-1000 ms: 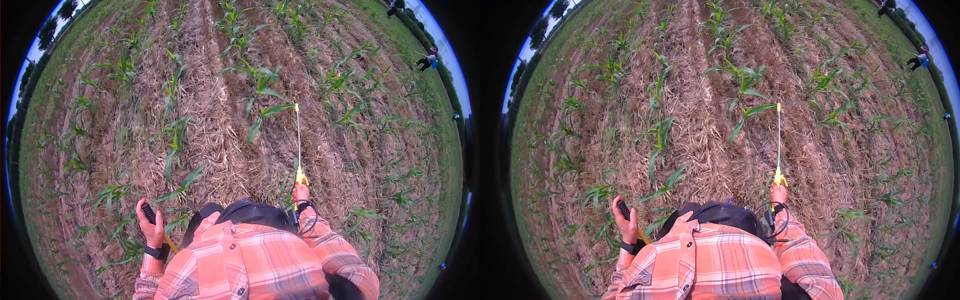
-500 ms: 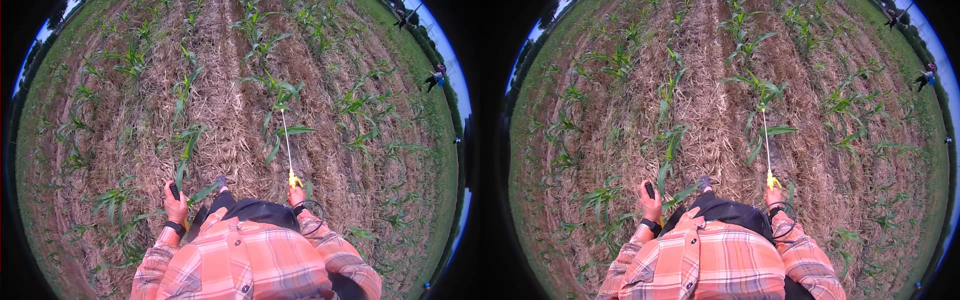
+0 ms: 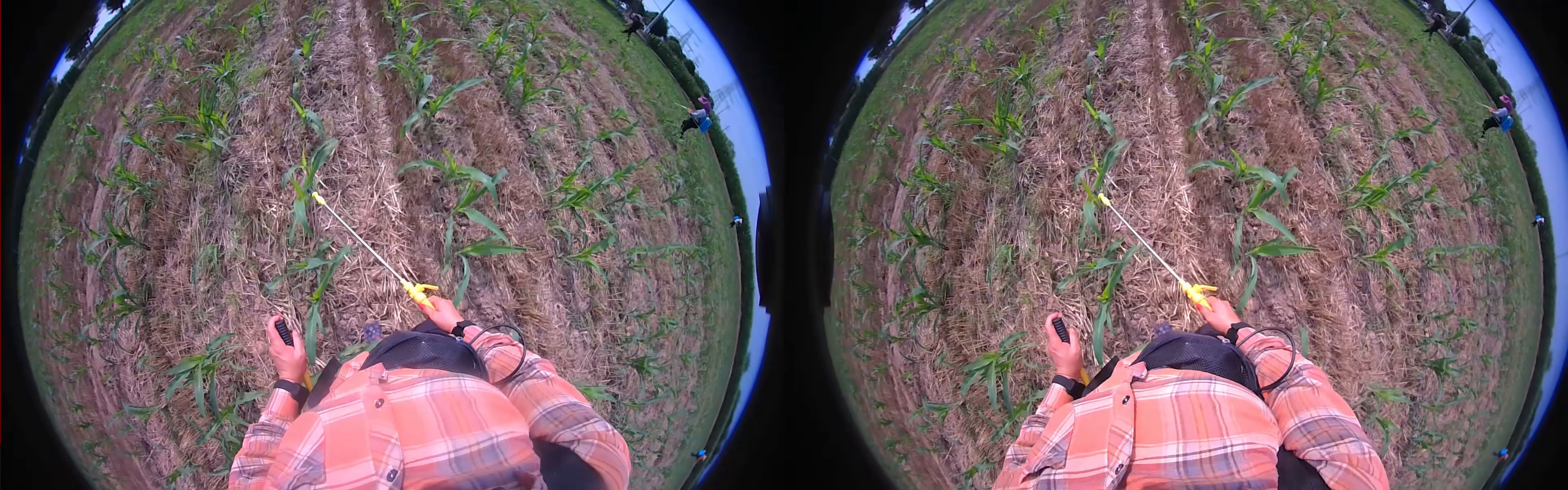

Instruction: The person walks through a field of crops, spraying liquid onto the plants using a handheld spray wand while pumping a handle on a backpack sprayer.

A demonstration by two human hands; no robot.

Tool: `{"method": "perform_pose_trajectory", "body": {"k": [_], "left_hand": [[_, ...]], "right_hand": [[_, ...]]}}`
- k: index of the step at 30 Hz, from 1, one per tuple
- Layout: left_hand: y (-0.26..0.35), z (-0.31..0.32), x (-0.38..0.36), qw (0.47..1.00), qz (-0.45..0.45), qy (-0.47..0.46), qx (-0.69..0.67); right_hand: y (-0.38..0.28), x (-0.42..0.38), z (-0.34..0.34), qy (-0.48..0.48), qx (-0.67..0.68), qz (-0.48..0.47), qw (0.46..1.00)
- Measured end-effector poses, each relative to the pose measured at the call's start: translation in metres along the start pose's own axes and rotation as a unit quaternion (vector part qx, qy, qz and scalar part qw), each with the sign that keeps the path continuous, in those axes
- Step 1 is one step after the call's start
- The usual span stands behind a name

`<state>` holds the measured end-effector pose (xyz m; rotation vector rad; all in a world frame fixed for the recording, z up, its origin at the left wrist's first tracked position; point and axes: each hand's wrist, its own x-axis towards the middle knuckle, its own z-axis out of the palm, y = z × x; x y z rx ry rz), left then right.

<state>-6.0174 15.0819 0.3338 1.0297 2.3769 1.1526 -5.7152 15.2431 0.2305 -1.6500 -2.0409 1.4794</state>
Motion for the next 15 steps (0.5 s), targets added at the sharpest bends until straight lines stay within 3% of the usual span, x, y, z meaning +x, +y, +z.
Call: {"method": "perform_pose_trajectory", "body": {"k": [1,3,8,11,13,15], "left_hand": [[0.0,-0.002,0.005,0.998,0.046,0.034,-0.01],[0.004,-0.011,0.012,0.999,-0.01,0.026,-0.025],[0.024,-0.003,0.038,0.991,0.084,0.094,0.044],[0.044,0.004,0.058,0.988,0.074,0.114,0.068],[0.06,0.01,0.073,0.988,0.067,0.128,0.056],[0.074,0.015,0.089,0.994,-0.089,0.059,-0.022]], "right_hand": [[-0.005,0.006,-0.001,-0.006,-0.014,-0.041,0.999],[-0.014,0.019,-0.003,-0.023,-0.017,-0.047,0.998],[-0.02,0.056,-0.006,-0.077,-0.032,-0.054,0.995],[-0.019,0.084,-0.016,-0.078,-0.004,-0.061,0.995],[-0.012,0.11,-0.029,-0.081,0.016,0.019,0.996],[0.0,0.137,-0.041,-0.058,0.044,0.008,0.997]]}}
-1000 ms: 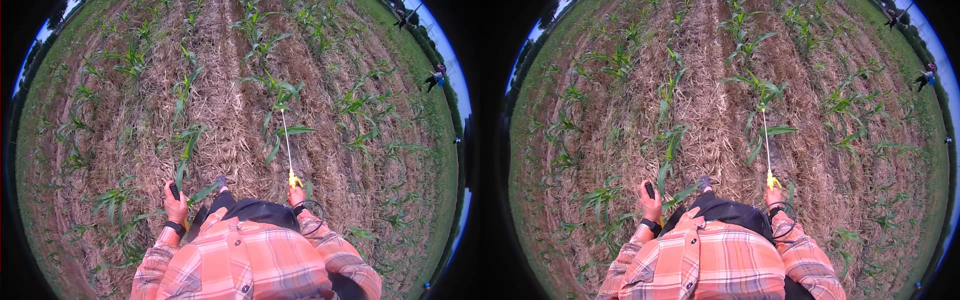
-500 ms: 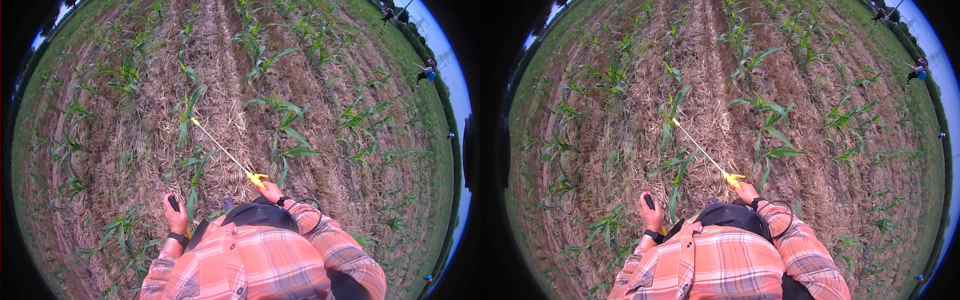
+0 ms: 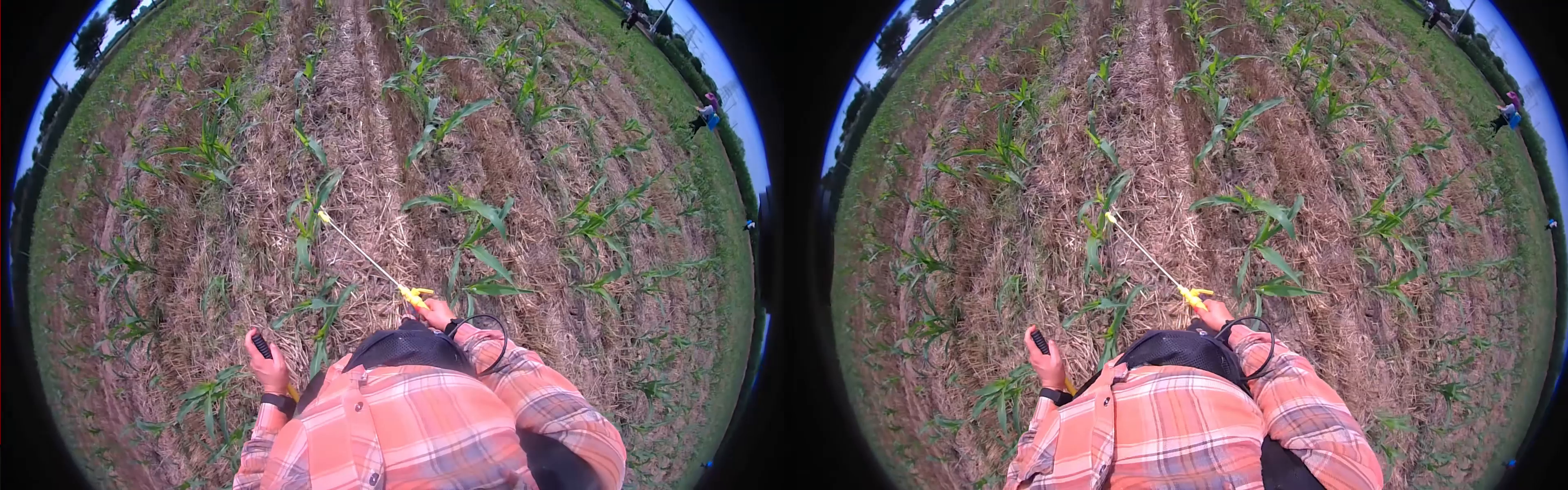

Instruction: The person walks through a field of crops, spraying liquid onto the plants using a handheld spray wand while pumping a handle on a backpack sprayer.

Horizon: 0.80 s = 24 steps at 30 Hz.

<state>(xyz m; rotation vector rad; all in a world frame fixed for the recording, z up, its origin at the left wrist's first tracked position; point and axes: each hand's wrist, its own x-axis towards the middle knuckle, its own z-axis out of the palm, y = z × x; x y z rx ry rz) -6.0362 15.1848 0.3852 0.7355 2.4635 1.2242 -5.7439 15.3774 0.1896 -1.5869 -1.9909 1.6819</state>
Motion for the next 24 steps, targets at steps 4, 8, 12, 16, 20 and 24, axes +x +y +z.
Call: {"method": "perform_pose_trajectory", "body": {"k": [4,8,12,16,20,24], "left_hand": [[0.007,0.036,0.033,0.974,0.197,0.08,0.076],[0.026,0.06,0.051,0.983,0.167,0.038,0.072],[0.065,0.083,0.061,0.983,0.163,0.02,0.082],[0.075,0.101,0.074,0.986,0.145,0.004,0.082],[0.082,0.11,0.085,0.987,0.136,-0.001,0.08],[0.086,0.119,0.102,0.987,0.136,0.0,0.085]], "right_hand": [[0.009,0.025,-0.041,0.106,0.012,0.031,0.994],[0.031,0.04,-0.079,0.171,0.085,0.082,0.978],[0.054,0.051,-0.11,0.213,0.151,0.111,0.959],[0.054,0.057,-0.14,0.25,0.262,0.158,0.919],[0.051,0.06,-0.165,0.304,0.334,0.17,0.876],[0.048,0.074,-0.188,0.347,0.347,0.171,0.855]]}}
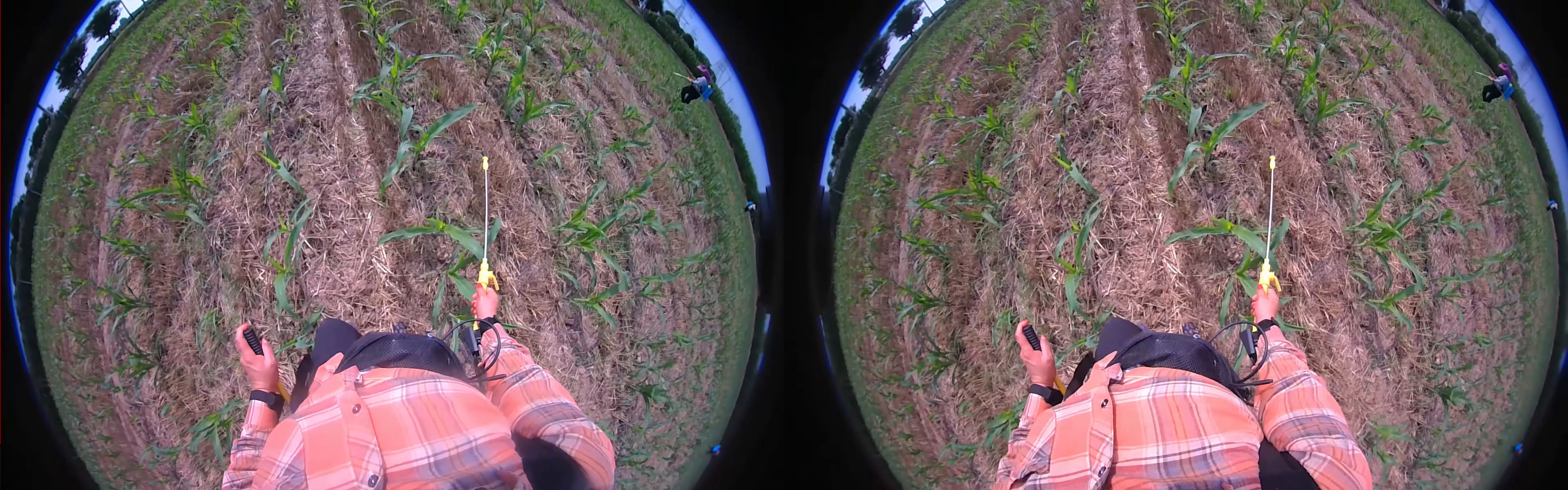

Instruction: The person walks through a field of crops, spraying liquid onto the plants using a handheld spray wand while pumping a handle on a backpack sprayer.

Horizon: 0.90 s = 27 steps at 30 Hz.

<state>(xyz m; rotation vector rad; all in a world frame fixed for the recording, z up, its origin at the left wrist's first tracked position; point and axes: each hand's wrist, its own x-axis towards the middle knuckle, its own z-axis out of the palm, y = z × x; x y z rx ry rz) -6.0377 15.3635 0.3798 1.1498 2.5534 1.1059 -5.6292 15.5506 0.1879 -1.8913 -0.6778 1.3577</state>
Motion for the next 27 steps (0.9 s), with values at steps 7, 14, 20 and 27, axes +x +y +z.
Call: {"method": "perform_pose_trajectory", "body": {"k": [7,14,20,27], "left_hand": [[-0.015,0.019,0.051,0.999,0.037,-0.002,0.033],[-0.006,0.02,0.121,0.999,0.031,0.018,-0.016],[-0.033,0.014,0.172,1.0,-0.013,0.011,-0.024],[-0.048,0.012,0.23,0.999,0.012,0.026,-0.025]], "right_hand": [[-0.024,0.013,0.038,0.052,-0.017,-0.014,0.998],[-0.025,0.024,0.126,-0.016,-0.085,-0.005,0.996],[-0.034,0.021,0.201,-0.107,-0.225,-0.116,0.961],[-0.087,-0.007,0.277,-0.188,-0.388,-0.22,0.875]]}}
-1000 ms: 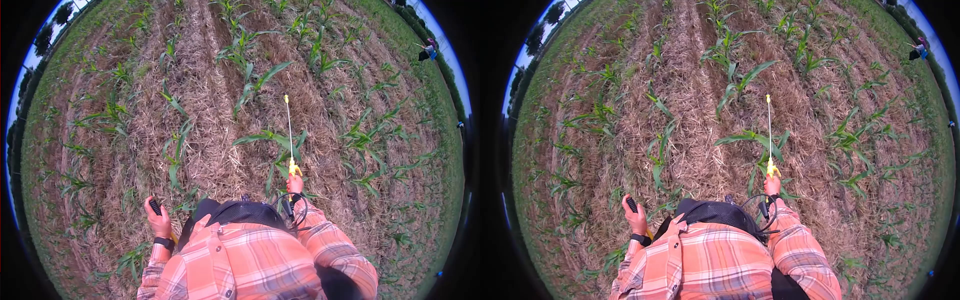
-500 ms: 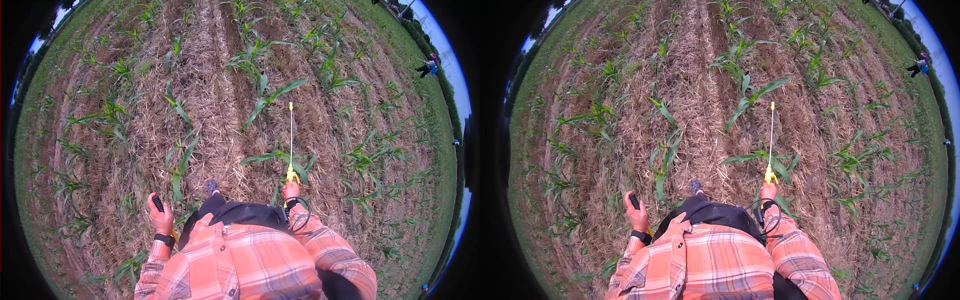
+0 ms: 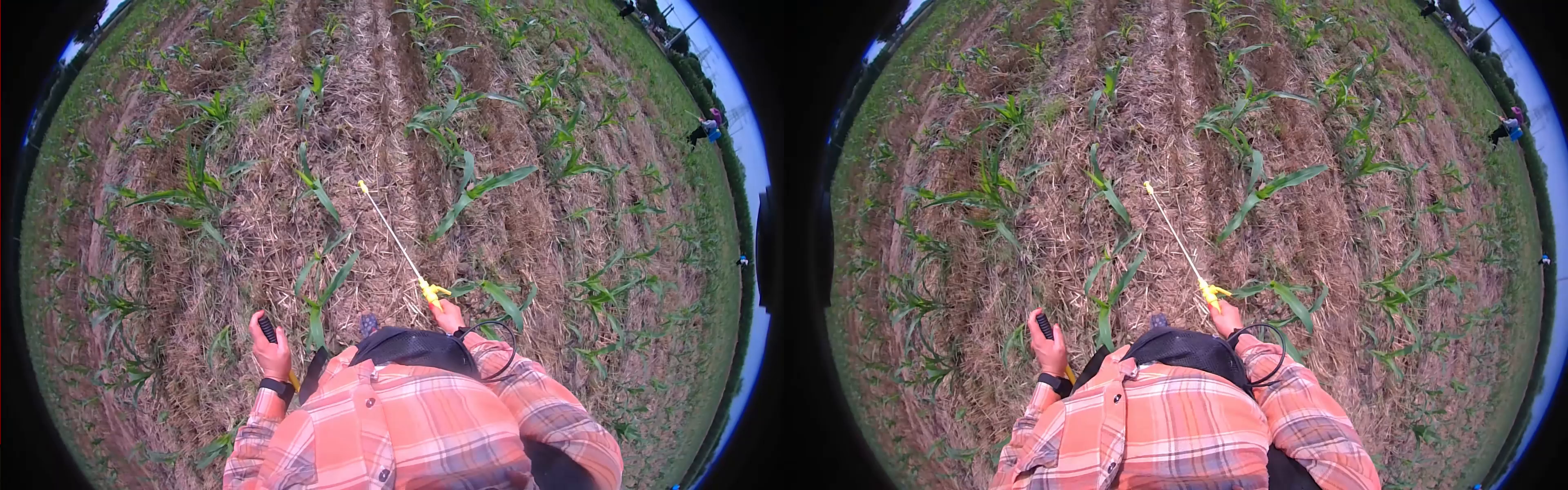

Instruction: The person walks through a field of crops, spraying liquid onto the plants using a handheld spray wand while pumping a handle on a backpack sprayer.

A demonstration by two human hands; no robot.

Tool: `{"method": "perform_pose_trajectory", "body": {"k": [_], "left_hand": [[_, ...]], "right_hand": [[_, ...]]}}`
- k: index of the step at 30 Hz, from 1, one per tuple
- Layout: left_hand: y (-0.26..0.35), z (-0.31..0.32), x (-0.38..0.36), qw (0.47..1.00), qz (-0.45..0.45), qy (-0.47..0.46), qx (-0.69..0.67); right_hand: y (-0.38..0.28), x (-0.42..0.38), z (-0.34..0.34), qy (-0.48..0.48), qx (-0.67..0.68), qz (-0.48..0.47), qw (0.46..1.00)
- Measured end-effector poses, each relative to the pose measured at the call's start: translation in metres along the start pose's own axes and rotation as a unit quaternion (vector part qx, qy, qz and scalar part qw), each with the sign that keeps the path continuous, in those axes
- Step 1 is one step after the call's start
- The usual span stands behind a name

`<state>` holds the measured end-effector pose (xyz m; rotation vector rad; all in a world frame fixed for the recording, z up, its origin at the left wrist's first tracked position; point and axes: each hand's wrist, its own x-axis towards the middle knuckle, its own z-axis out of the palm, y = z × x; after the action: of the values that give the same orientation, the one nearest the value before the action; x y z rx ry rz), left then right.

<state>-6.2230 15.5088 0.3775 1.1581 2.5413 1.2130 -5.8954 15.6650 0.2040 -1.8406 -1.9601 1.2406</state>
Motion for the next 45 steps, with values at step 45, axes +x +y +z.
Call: {"method": "perform_pose_trajectory", "body": {"k": [45], "left_hand": [[0.142,0.25,0.295,0.997,-0.003,-0.071,-0.029]], "right_hand": [[-0.011,0.369,-0.234,0.221,0.394,0.187,0.872]]}}
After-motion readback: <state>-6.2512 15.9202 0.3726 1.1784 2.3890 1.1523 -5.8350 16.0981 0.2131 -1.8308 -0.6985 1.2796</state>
